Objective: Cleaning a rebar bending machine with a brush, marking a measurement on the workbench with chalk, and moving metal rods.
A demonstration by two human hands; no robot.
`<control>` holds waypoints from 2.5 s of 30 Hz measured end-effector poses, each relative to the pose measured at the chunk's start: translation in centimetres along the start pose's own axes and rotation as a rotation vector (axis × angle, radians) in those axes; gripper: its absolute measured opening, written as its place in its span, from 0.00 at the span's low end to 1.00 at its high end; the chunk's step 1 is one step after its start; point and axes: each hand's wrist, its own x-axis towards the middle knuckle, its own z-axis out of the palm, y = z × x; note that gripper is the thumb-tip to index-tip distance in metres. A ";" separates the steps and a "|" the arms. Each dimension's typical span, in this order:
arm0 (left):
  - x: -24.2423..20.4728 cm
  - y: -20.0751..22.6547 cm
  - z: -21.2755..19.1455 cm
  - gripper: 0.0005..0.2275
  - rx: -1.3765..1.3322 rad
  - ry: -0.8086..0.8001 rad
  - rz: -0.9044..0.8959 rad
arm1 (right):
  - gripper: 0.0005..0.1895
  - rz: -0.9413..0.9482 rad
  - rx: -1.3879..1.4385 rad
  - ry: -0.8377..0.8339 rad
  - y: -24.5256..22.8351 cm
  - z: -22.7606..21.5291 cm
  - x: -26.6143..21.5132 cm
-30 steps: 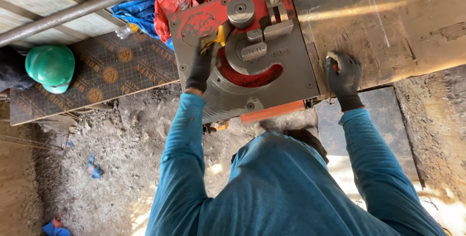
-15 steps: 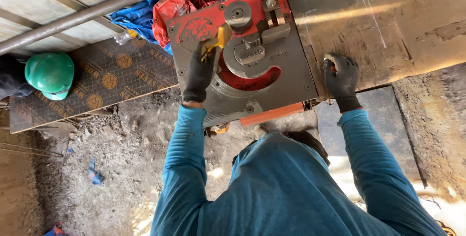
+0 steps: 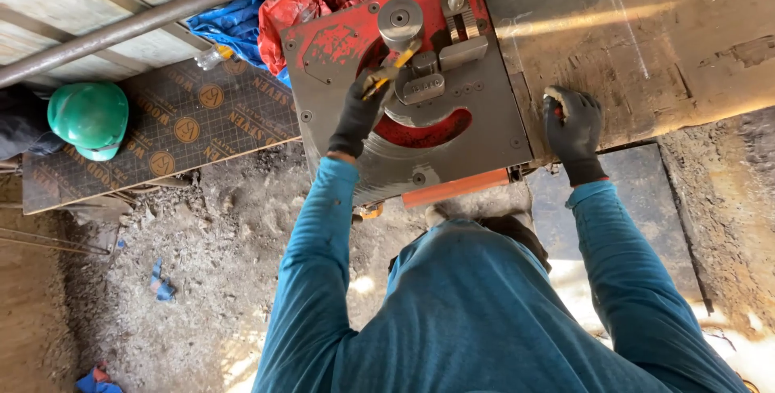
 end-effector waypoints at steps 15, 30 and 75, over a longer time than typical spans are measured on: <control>0.9 1.2 -0.2 0.08 -0.341 0.012 -0.106 | 0.11 0.011 0.005 -0.006 0.1 0.1 -0.1; 1.8 0.6 -6.5 0.09 -0.199 0.221 -0.050 | 0.11 -0.033 -0.028 0.062 0.8 0.5 0.1; 13.1 7.3 -2.6 0.06 -0.150 -0.305 -0.233 | 0.10 0.033 -0.128 -0.079 -1.2 -0.7 0.9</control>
